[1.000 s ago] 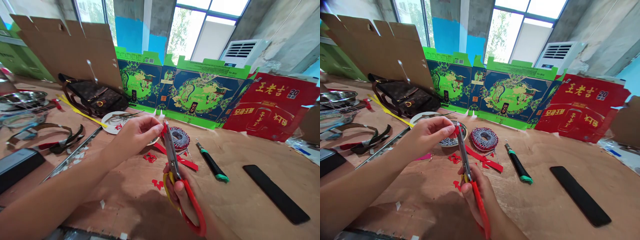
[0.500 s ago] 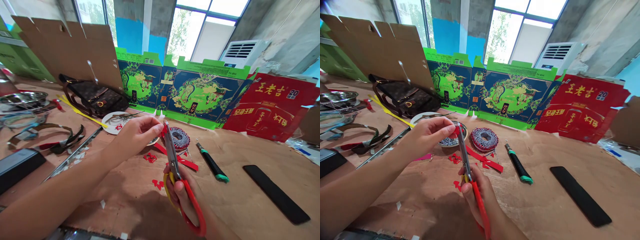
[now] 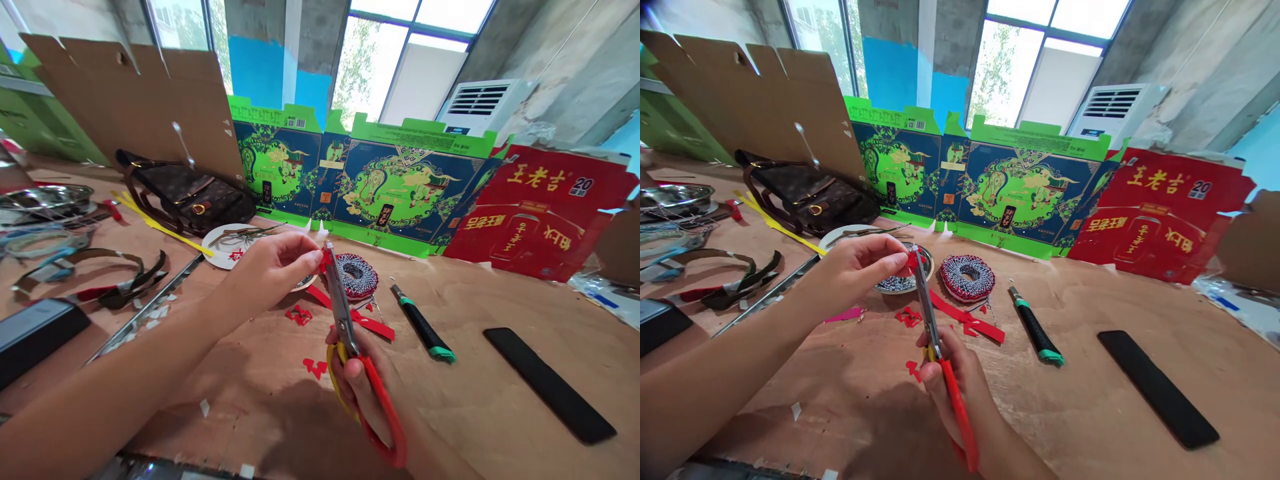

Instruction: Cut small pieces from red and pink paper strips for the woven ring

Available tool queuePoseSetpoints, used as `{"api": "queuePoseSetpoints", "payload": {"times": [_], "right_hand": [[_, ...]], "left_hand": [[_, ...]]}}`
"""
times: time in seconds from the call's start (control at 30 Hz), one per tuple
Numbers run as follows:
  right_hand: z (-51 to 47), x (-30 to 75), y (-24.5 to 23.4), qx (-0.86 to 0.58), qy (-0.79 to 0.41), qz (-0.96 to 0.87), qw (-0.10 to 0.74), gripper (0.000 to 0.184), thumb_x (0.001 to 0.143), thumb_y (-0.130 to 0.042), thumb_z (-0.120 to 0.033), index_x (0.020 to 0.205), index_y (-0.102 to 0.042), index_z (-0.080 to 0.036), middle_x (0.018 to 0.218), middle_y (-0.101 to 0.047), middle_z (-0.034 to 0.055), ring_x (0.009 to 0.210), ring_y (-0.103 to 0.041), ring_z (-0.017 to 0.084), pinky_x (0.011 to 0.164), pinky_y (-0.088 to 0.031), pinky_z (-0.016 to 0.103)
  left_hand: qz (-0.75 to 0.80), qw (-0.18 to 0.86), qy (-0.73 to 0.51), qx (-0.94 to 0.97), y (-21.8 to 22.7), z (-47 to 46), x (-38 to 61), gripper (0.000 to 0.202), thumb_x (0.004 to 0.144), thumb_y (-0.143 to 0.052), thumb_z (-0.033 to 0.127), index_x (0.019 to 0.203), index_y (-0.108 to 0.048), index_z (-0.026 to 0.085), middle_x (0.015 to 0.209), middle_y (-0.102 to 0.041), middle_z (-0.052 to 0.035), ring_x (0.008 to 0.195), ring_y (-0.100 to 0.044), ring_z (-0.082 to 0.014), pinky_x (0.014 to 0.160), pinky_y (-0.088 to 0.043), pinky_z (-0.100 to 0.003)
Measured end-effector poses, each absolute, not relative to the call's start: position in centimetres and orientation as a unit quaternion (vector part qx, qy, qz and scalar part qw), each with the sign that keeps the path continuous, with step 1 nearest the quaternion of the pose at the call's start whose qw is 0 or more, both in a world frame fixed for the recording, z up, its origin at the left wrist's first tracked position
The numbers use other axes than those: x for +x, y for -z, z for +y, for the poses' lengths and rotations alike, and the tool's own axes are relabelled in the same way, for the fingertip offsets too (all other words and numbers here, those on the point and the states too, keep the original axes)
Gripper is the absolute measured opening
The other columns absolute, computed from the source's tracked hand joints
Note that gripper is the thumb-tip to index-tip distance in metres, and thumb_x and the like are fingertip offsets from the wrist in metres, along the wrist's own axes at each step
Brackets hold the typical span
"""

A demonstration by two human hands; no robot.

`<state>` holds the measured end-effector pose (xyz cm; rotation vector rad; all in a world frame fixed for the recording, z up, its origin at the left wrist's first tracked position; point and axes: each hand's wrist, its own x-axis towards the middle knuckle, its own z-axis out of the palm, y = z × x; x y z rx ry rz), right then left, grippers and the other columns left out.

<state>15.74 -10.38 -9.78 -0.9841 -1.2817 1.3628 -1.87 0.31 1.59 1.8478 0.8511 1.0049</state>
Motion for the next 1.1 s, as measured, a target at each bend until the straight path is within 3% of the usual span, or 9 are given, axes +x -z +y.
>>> {"api": "queuePoseSetpoints", "payload": {"times": [0.27, 0.43, 0.6, 0.77, 1.1], "right_hand": [[-10.6, 15.7, 9.0, -0.408, -0.568, -0.521, 0.490, 0.058, 0.082, -0.057, -0.076, 0.104, -0.053, -0.022, 0.063, -0.036, -0.0073, 0.047, -0.027, 0.006, 0.041, -0.021, 0.018], [-9.5, 16.7, 9.0, -0.393, -0.544, -0.533, 0.516, 0.060, 0.083, -0.052, -0.078, 0.109, -0.052, -0.023, 0.067, -0.038, -0.0062, 0.050, -0.030, 0.007, 0.043, -0.027, 0.020], [-8.0, 18.2, 8.3, -0.421, -0.513, -0.492, 0.564, 0.055, 0.083, -0.057, -0.074, 0.103, -0.051, -0.023, 0.064, -0.041, -0.0056, 0.051, -0.039, 0.010, 0.044, -0.034, 0.020], [-6.6, 19.6, 8.3, -0.403, -0.543, -0.412, 0.611, 0.055, 0.080, -0.062, -0.074, 0.097, -0.052, -0.023, 0.065, -0.045, -0.0063, 0.050, -0.040, 0.007, 0.041, -0.034, 0.018], [-6.2, 19.6, 8.8, -0.386, -0.571, -0.396, 0.607, 0.056, 0.078, -0.063, -0.075, 0.096, -0.053, -0.022, 0.063, -0.048, -0.0071, 0.046, -0.040, 0.006, 0.039, -0.036, 0.018]], "left_hand": [[0.367, 0.390, -0.398, 0.745, -1.6, 0.2, -1.8, 0.024, 0.088, -0.061, 0.038, 0.082, -0.068, 0.016, 0.082, -0.070, -0.0022, 0.076, -0.065, -0.0155, 0.072, -0.052, -0.027], [0.371, 0.378, -0.391, 0.753, -1.9, 0.3, -1.8, 0.025, 0.085, -0.063, 0.041, 0.082, -0.067, 0.016, 0.078, -0.069, -0.0015, 0.073, -0.064, -0.0152, 0.069, -0.050, -0.026], [0.378, 0.366, -0.209, 0.824, -0.7, 0.3, -1.7, 0.028, 0.084, -0.061, 0.045, 0.080, -0.070, 0.019, 0.068, -0.068, 0.0001, 0.061, -0.059, -0.0142, 0.057, -0.042, -0.024], [0.416, 0.311, 0.004, 0.855, 3.4, -0.3, -2.1, 0.027, 0.085, -0.055, 0.038, 0.071, -0.070, 0.020, 0.060, -0.066, 0.0003, 0.053, -0.055, -0.0149, 0.048, -0.031, -0.025], [0.417, 0.248, 0.005, 0.874, 7.6, -0.1, -1.3, 0.032, 0.090, -0.051, 0.043, 0.086, -0.071, 0.019, 0.078, -0.072, -0.0052, 0.067, -0.061, -0.0194, 0.057, -0.033, -0.028]]}}
